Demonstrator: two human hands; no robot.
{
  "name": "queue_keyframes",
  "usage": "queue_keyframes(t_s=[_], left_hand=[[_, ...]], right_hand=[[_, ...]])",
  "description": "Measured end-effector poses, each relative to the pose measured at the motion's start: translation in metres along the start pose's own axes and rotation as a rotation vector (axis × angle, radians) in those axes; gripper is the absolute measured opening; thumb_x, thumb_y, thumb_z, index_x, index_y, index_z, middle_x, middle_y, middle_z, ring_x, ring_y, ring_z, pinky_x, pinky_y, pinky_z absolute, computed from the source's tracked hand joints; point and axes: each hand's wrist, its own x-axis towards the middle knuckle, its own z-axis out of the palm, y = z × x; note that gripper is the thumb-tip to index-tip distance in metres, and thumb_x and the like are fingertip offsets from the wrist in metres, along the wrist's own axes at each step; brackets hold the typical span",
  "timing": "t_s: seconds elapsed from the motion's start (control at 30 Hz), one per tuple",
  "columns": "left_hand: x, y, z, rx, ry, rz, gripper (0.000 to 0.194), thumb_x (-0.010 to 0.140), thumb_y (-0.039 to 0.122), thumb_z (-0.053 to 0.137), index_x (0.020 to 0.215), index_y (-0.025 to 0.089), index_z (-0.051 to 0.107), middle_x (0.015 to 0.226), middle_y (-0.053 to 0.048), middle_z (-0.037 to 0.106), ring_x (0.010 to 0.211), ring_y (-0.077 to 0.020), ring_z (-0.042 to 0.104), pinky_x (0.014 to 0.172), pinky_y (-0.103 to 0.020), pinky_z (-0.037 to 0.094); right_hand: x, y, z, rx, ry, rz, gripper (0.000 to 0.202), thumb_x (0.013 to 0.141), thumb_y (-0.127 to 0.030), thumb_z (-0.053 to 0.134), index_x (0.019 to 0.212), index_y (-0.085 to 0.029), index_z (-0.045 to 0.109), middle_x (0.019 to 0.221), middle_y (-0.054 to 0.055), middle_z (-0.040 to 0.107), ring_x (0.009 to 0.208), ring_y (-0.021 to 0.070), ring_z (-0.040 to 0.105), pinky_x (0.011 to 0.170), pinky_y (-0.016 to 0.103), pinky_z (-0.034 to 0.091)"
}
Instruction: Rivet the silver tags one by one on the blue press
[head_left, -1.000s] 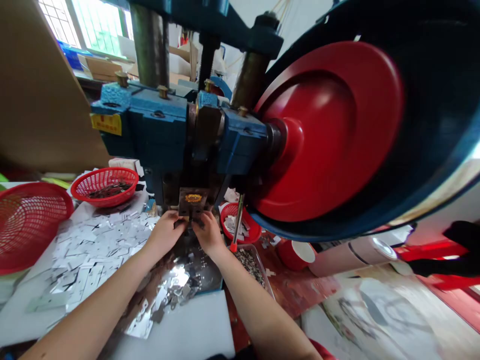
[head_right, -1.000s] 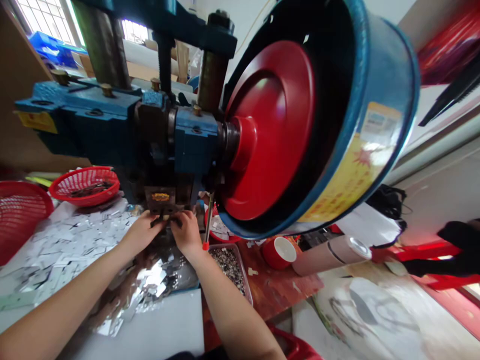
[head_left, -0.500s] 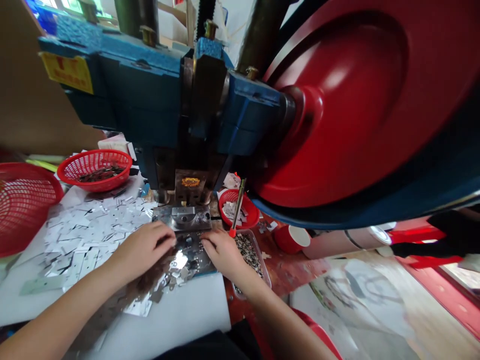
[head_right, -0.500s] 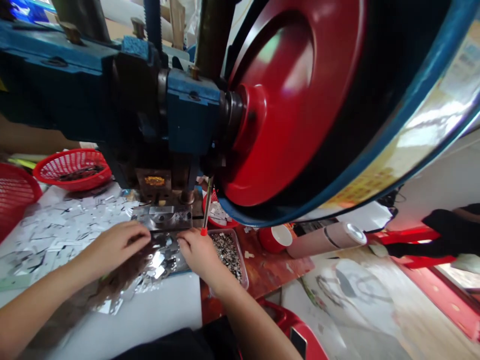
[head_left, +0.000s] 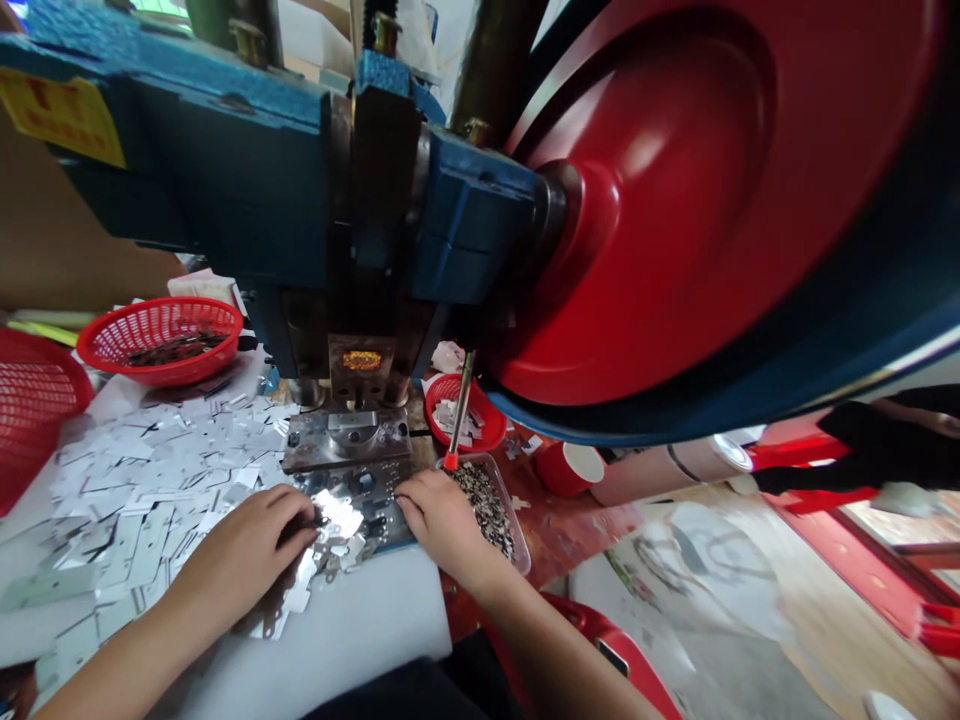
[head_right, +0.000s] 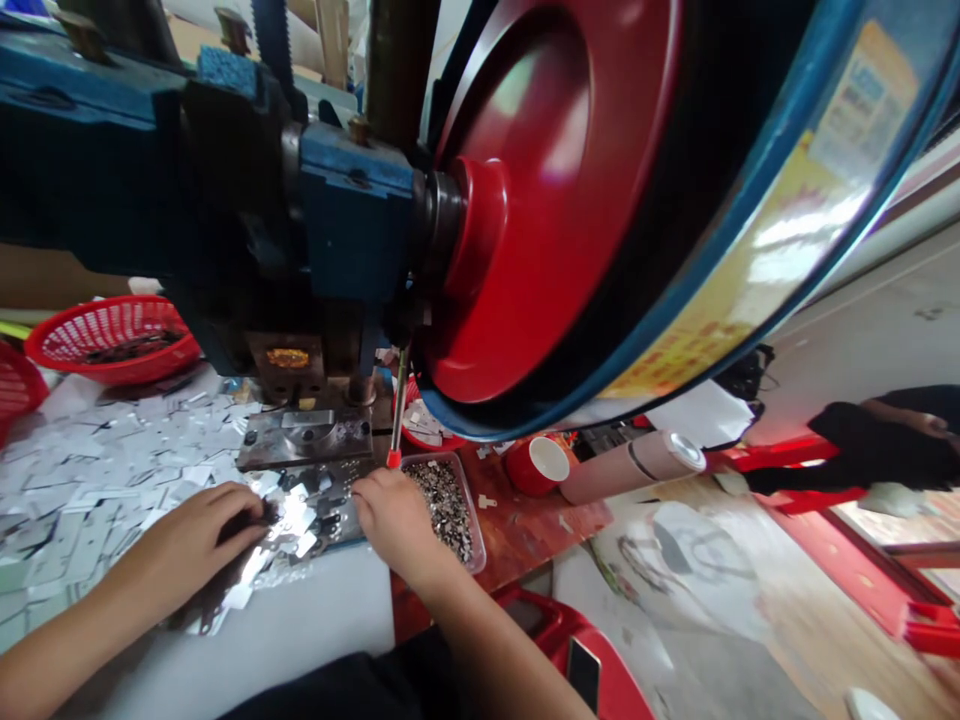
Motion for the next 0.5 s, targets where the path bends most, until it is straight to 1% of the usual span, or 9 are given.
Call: queue_keyframes(t_s=[0.1,0.17,0.23,0.33,0.4,0.5], left_hand=[[-0.003,0.0,0.003,-0.002,0.035,-0.051,0.018,0.082,0.04,0.05,0.083,0.029,0.063,0.09,0.0,0.067,0.083,-0.0209,0.062,0.069,-0.031,0.044],[-0.005,0.0,0.005,-0.029,0.052,-0.07,0.021,0.083,0.044,0.048,0.089,0.03,0.064,0.095,0.001,0.068,0.083,-0.0204,0.064,0.069,-0.03,0.045],[-0.006,0.001,0.006,-0.053,0.074,-0.078,0.024,0.083,0.046,0.047,0.093,0.032,0.064,0.101,0.002,0.068,0.086,-0.0201,0.065,0.07,-0.03,0.046],[-0.006,0.002,0.005,-0.067,0.099,-0.075,0.024,0.084,0.047,0.047,0.094,0.033,0.064,0.102,0.003,0.068,0.089,-0.02,0.065,0.073,-0.03,0.048],[-0.006,0.001,0.004,-0.076,0.115,-0.057,0.024,0.084,0.047,0.047,0.094,0.033,0.064,0.101,0.003,0.067,0.09,-0.0197,0.064,0.075,-0.03,0.048],[-0.005,-0.001,0.004,-0.097,0.162,-0.024,0.024,0.084,0.046,0.048,0.092,0.032,0.065,0.1,0.001,0.068,0.09,-0.0201,0.064,0.077,-0.031,0.049]], right_hand=[[0.008,0.004,0.002,-0.03,0.065,0.014,0.017,0.09,-0.022,0.051,0.096,-0.022,0.066,0.094,0.004,0.064,0.09,0.0184,0.056,0.083,0.03,0.043],[0.019,0.007,0.003,-0.062,0.137,0.051,0.019,0.09,-0.022,0.051,0.099,-0.023,0.067,0.098,0.005,0.064,0.092,0.0197,0.055,0.085,0.032,0.043],[0.03,0.011,0.004,-0.109,0.179,0.073,0.023,0.089,-0.023,0.051,0.106,-0.024,0.066,0.1,0.006,0.063,0.094,0.0211,0.054,0.086,0.034,0.043],[0.041,0.016,0.006,-0.18,0.159,0.026,0.028,0.088,-0.025,0.054,0.113,-0.029,0.063,0.102,0.006,0.062,0.096,0.0226,0.053,0.084,0.035,0.043],[0.043,0.017,0.007,-0.196,0.136,-0.009,0.025,0.088,-0.025,0.054,0.109,-0.03,0.065,0.101,0.006,0.062,0.095,0.0219,0.053,0.083,0.035,0.043],[0.043,0.017,0.008,-0.164,0.141,-0.002,0.02,0.088,-0.023,0.054,0.101,-0.029,0.068,0.098,0.005,0.063,0.093,0.0202,0.054,0.084,0.034,0.042]])
